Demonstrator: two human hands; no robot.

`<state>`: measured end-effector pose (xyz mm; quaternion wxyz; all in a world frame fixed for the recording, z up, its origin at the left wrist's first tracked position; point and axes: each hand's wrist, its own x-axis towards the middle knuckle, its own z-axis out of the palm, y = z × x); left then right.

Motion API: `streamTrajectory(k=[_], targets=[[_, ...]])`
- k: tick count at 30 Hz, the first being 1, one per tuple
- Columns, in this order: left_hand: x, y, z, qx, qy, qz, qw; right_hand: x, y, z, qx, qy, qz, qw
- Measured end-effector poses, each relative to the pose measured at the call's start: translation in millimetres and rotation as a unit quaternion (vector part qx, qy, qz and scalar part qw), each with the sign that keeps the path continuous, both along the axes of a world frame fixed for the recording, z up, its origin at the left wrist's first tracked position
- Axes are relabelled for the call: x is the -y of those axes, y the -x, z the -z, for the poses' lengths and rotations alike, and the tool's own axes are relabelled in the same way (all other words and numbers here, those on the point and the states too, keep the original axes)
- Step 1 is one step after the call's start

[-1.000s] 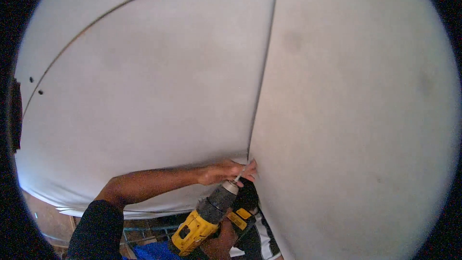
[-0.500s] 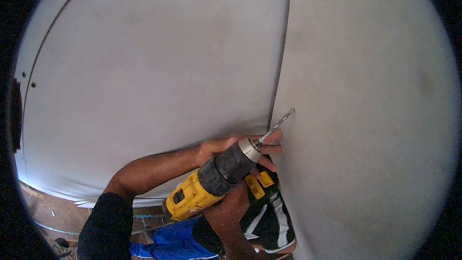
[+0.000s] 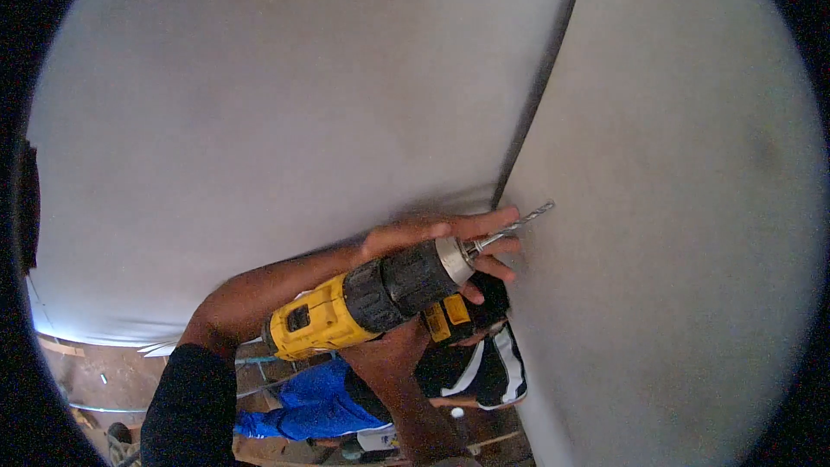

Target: The recorder is installing drywall panels onto a ceiling or upper wall structure using a drill and a rivet tool.

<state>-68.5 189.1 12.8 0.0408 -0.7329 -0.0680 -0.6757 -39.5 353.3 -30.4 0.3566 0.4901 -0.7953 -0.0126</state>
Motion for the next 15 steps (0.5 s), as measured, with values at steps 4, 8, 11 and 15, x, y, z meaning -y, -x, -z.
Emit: streamTrajectory(k=[4,8,11,15], targets=[[6,-20,10,0.042,0.008,-0.041,0.998,-11,-17,13,0.014,0.036,-0.004,0.999],[-19,28,11,0.027,-0.009,-0.127,0.992,-39,21,19,0.048,0.032,0.019,0.998],[-40,66,12,0.059,-0.016,-0.208,0.976,-58,49,21,0.003,-0.054,0.095,0.994],[-41,65,9,0.046,-0.025,-0.212,0.976,-64,64,16,0.133,0.080,0.013,0.988]])
